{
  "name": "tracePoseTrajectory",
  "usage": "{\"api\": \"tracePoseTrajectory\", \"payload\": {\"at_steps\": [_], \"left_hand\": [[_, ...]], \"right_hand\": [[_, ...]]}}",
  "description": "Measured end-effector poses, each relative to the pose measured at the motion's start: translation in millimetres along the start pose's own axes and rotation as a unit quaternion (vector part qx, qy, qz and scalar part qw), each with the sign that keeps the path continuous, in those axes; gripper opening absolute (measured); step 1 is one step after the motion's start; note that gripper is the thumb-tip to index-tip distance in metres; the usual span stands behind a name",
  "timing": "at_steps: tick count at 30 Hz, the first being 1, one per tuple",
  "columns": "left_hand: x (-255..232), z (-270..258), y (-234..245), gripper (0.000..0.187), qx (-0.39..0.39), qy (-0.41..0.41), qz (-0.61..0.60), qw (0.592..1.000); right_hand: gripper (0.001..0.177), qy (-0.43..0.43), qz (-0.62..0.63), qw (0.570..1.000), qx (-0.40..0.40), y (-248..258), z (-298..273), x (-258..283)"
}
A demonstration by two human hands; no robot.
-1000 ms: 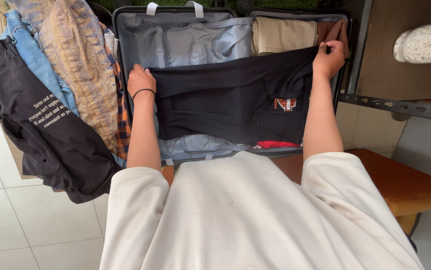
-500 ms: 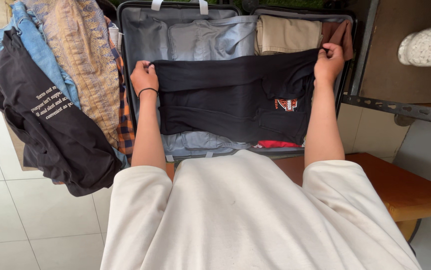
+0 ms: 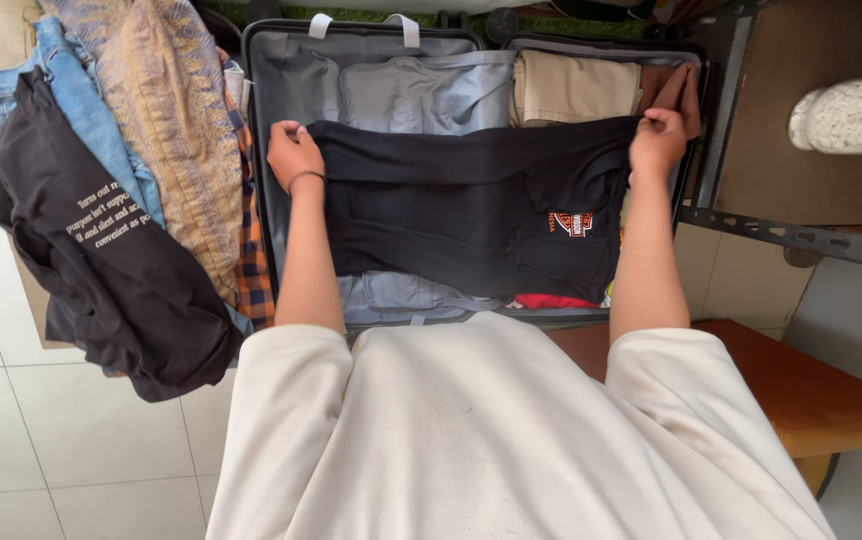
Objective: The person packs clothes into a suitcase by folding a white and yellow patterned shirt and a black t-shirt, then placing them into the open luggage alongside other folded garments.
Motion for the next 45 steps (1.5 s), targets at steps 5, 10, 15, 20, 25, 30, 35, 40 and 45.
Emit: {"api": "tracePoseTrajectory", "payload": {"at_steps": [5, 10, 15, 20, 25, 30, 35, 40, 45], "left_hand": [[-95, -90, -2, 0.024, 0.027, -0.242, 0.11, 0.964], [-136, -185, -73, 0.057, 0.22, -0.395, 0.082, 0.888], [-124, -205, -125, 0.067, 0.266, -0.393, 0.134, 0.87], [-95, -172, -126, 0.072, 0.21, -0.4, 0.274, 0.849], [-44, -124, -95, 0.077, 0.198, -0.337, 0.28, 0.877], [-44, -126, -77, 0.076, 0.15, -0.339, 0.392, 0.842], [-75, -158, -82, 0.072, 0.174, -0.375, 0.32, 0.852], [-64, -157, -99, 0.062, 0.202, -0.353, 0.28, 0.87], [-38, -127, -82, 0.066, 0.153, -0.382, 0.358, 0.838]], "right_hand": [[0.034, 0.375, -0.323, 0.868, -0.049, -52, -145, 107], [0.069, 0.472, -0.323, 0.791, 0.216, -155, -269, 98], [0.071, 0.413, -0.216, 0.842, 0.273, -170, -269, 63], [0.069, 0.405, -0.407, 0.79, 0.213, -149, -223, 36], [0.069, 0.365, -0.506, 0.76, 0.181, -94, -176, 18], [0.067, 0.371, -0.505, 0.771, 0.114, -86, -188, 25], [0.063, 0.452, -0.345, 0.804, 0.175, -134, -248, 69], [0.06, 0.4, -0.236, 0.841, 0.277, -163, -255, 63], [0.062, 0.389, -0.519, 0.74, 0.177, -132, -204, 25]]}}
Point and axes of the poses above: each hand's wrist, its own z-axis towards the middle knuckle, its own y-axis out of the back of the hand, x = y × z, the point moved 10 cm from there along z, towards the middle knuckle, and after that the axes turned 1 degree about -y, right-handed, at the moved point
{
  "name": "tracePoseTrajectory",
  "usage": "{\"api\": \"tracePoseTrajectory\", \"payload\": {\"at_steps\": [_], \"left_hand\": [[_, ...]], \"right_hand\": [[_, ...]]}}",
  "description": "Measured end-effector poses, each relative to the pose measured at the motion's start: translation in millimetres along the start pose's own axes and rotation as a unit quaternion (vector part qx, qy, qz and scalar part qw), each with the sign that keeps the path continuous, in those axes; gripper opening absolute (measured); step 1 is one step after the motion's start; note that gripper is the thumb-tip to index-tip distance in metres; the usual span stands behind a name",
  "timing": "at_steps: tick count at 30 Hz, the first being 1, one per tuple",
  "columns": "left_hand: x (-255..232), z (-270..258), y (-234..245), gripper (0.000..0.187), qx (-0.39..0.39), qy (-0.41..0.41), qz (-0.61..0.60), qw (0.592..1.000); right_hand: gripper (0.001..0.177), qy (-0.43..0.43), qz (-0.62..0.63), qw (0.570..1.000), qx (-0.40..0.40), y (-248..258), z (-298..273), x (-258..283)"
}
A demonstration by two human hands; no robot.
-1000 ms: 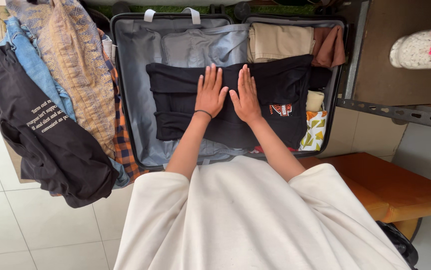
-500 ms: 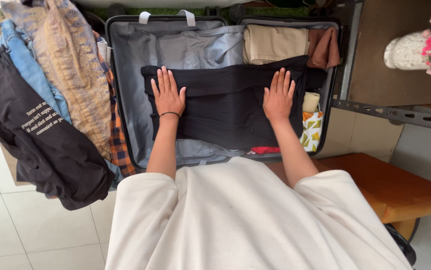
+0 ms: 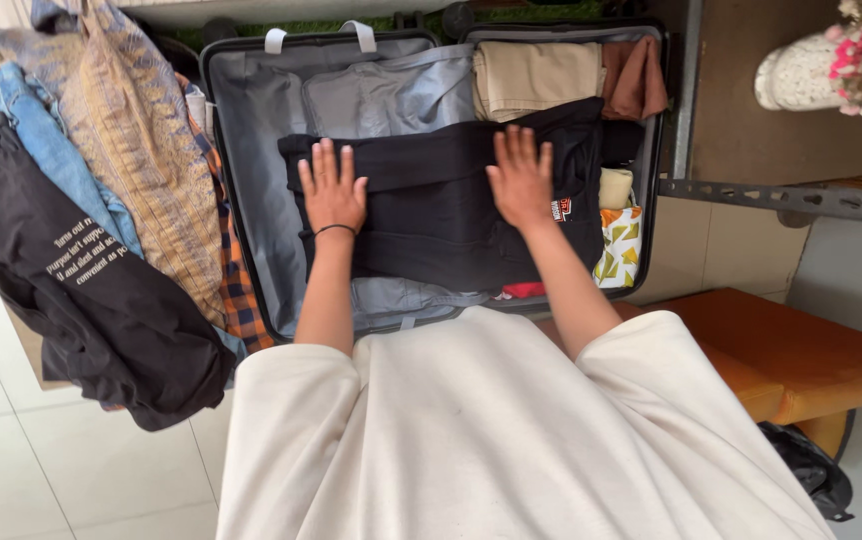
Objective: The person packs clothes into a suitcase by folding a white and yellow patterned shirt and a black t-shirt, then placing them into the open luggage alongside other folded garments.
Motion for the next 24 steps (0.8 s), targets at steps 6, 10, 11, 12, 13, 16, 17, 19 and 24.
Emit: {"api": "tracePoseTrajectory", "payload": {"at_steps": [6, 10, 11, 12, 13, 16, 17, 19, 24], "left_hand": [[44, -9, 13, 0.067, 0.05, 0.054, 0.038, 0.997], [59, -16, 3, 0.074, 0.11, 0.101, -0.055, 0.987], [59, -18, 2, 0.074, 0.108, 0.101, -0.056, 0.987], [58, -17, 9, 0.078, 0.07, 0.104, -0.045, 0.991], [56, -20, 18, 0.081, 0.035, 0.107, -0.033, 0.993], [26, -29, 54, 0.081, -0.048, 0.14, -0.058, 0.987], [9, -32, 67, 0.081, -0.048, 0.141, -0.055, 0.987], [-51, -39, 108, 0.069, -0.124, 0.033, -0.137, 0.982], [-196, -53, 138, 0.03, -0.167, -0.166, -0.276, 0.932]], "right_hand": [[0.07, -0.019, -0.075, 0.996, -0.051, 25, -30, -60], [0.074, -0.079, -0.051, 0.994, -0.062, 45, -41, -75], [0.069, -0.092, 0.021, 0.989, -0.118, 58, -47, -81], [0.065, -0.103, 0.093, 0.975, -0.172, 69, -53, -88], [0.065, -0.104, 0.093, 0.975, -0.173, 68, -59, -89], [0.051, -0.198, 0.171, 0.939, -0.222, 72, -80, -116], [0.044, -0.239, 0.253, 0.917, -0.192, 60, -83, -127], [0.038, -0.274, 0.335, 0.887, -0.158, 45, -88, -136], [0.036, -0.186, 0.102, 0.964, -0.162, 62, -76, -116]]}}
Point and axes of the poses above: each hand's wrist, its own z-axis towards the middle knuckle, its own y-axis out of the back of the hand, x = y × z, the point moved 10 cm from there along z, towards the middle knuckle, and after that the axes turned 1 degree about -y, right-handed, at the moved point
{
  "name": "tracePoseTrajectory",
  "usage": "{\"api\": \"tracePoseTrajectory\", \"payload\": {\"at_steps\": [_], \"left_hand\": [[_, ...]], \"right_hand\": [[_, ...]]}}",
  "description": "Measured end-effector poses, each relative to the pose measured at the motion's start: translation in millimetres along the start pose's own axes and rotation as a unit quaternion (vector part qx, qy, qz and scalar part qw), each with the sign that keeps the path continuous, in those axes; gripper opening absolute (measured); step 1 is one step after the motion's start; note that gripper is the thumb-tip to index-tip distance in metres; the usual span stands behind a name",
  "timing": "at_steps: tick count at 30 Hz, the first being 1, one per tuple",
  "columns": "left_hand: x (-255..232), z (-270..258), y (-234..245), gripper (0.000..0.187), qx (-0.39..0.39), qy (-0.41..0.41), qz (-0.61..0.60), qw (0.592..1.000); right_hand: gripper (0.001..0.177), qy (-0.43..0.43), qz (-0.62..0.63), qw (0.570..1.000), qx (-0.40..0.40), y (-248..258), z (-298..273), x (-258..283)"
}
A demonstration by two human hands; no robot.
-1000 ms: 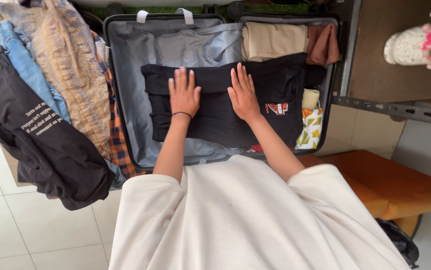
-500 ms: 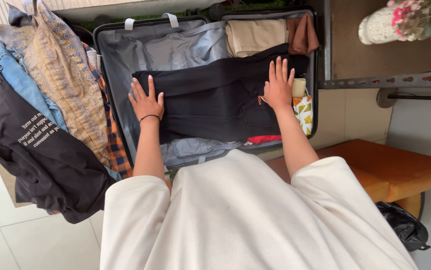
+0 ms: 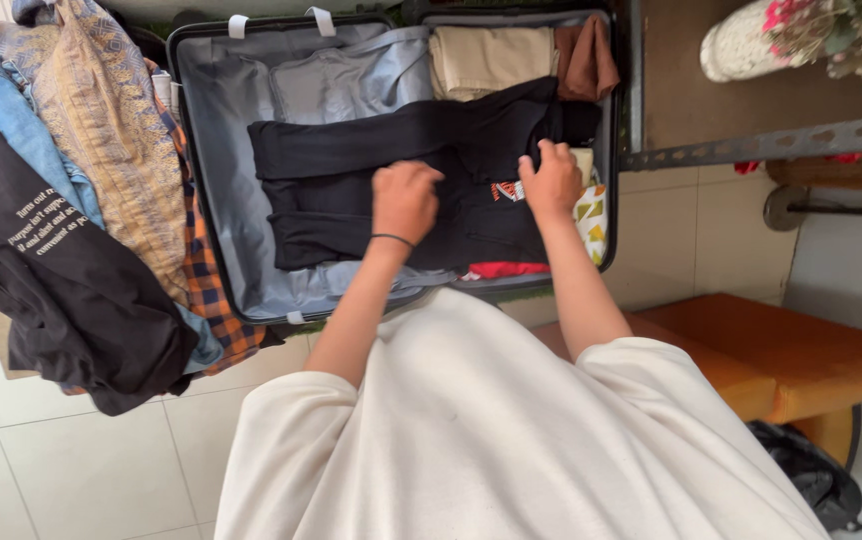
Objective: The person packs clothes into a suitcase by folding a white and yellow patterned shirt and a black t-shirt, then placing them into the open luggage alongside other folded garments.
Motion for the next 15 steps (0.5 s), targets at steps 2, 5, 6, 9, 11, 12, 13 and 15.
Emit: {"api": "tracePoseTrajectory", "payload": {"at_steps": [2, 5, 6, 9, 11, 12, 13, 15], "left_hand": [[-18, 7, -48, 0.027, 0.051, -0.001, 0.009, 0.999], [-33, 18, -102, 0.026, 0.085, -0.015, 0.067, 0.994], [-31, 23, -117, 0.028, 0.1, -0.001, 0.115, 0.988], [-31, 28, -140, 0.036, 0.109, 0.023, 0.164, 0.98], [-32, 26, -147, 0.041, 0.097, 0.032, 0.168, 0.981], [-33, 23, -147, 0.039, 0.082, 0.026, 0.181, 0.98], [-34, 24, -149, 0.037, 0.063, 0.019, 0.193, 0.979], [-28, 19, -159, 0.026, 0.081, 0.025, 0.217, 0.972]], "right_hand": [[0.03, -0.002, -0.009, 1.0, 0.016, -4, 4, -3], [0.022, -0.019, 0.027, 0.999, 0.02, -14, 2, -17], [0.019, -0.03, 0.072, 0.997, 0.008, -17, 5, -27], [0.024, -0.062, 0.209, 0.976, 0.02, -43, -2, -59], [0.022, -0.151, 0.318, 0.932, 0.087, -72, -12, -82], [0.019, -0.235, 0.418, 0.865, 0.149, -92, -22, -91], [0.019, -0.23, 0.418, 0.866, 0.149, -88, -20, -92], [0.028, -0.277, 0.468, 0.821, 0.177, -83, -26, -87]]}}
Point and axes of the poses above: each hand's wrist, its own z-axis towards the middle knuckle, its own y-axis out of the back of the hand, x = y × z, the point moved 10 cm from there along z, towards the middle knuckle, and after that the axes turned 1 degree about -y, right-handed, at the moved point
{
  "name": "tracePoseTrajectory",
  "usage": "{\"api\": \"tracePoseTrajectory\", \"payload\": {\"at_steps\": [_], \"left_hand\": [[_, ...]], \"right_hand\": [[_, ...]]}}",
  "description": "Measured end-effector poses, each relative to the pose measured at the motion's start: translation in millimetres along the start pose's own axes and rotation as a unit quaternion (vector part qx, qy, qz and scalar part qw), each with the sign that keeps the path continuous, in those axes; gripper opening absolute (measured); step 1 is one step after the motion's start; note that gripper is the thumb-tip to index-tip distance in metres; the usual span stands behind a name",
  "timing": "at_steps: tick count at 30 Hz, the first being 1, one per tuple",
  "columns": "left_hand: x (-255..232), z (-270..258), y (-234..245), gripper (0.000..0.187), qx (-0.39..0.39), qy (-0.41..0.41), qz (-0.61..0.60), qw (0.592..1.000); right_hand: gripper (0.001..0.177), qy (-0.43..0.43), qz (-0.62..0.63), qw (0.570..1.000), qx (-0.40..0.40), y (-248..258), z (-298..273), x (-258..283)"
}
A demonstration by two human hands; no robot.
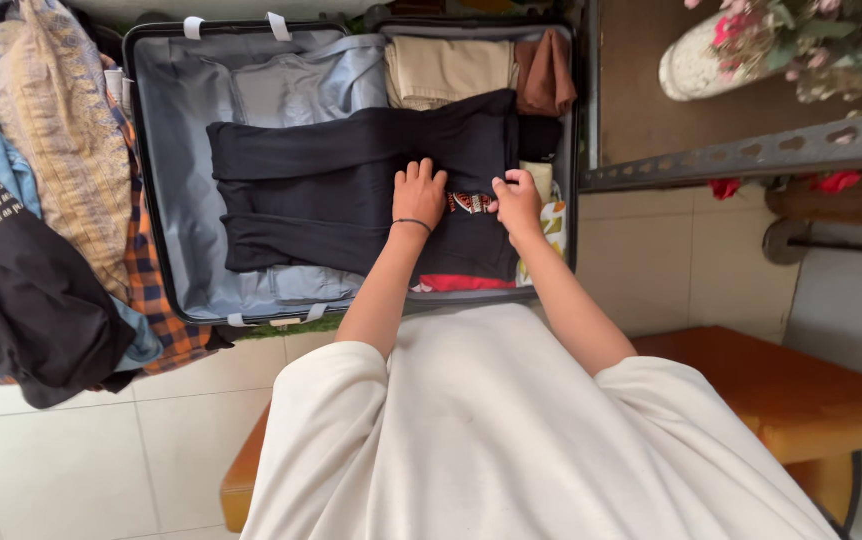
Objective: The person packs clothes into a suitcase by folding a white and yellow patterned shirt and a black t-shirt, then placing them into the open luggage alongside other folded garments.
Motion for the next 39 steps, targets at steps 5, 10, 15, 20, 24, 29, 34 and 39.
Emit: {"api": "tracePoseTrajectory", "payload": {"at_steps": [5, 10, 15, 20, 24, 29, 34, 39], "left_hand": [[5, 0, 0, 0.018, 0.002, 0.027, -0.015, 1.0], [22, -8, 11, 0.016, -0.018, 0.049, -0.19, 0.98], [30, -15, 1, 0.019, 0.035, 0.048, -0.198, 0.979], [26, -14, 23, 0.033, -0.007, 0.024, -0.229, 0.973], [28, -9, 33, 0.029, -0.019, 0.047, -0.219, 0.974], [36, -2, 39, 0.021, 0.009, 0.116, -0.247, 0.962], [59, 4, 4, 0.02, 0.126, 0.333, -0.465, 0.811], [68, 13, -9, 0.026, 0.096, 0.398, -0.506, 0.759]], "right_hand": [[0.054, 0.146, -0.112, 0.981, 0.054, 2, -41, 64], [0.025, 0.173, -0.14, 0.962, 0.16, -11, -44, 52], [0.051, 0.293, -0.189, 0.917, 0.194, -12, -61, 72], [0.031, 0.26, -0.303, 0.909, 0.121, 1, -64, 86], [0.018, 0.358, -0.33, 0.869, 0.087, -3, -82, 133], [0.014, 0.583, -0.312, 0.746, 0.079, -13, -107, 198], [0.015, 0.55, -0.304, 0.759, 0.17, -37, -54, 199], [0.022, 0.399, -0.31, 0.857, 0.1, -40, 15, 182]]}}
Point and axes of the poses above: each hand's wrist, its own z-axis towards the middle knuckle, its own y-axis out of the back of the hand, x = y × z, the point moved 10 cm from there along z, towards the middle knuckle, and after that the axes turned 1 degree about -y, right-handed, at the moved point
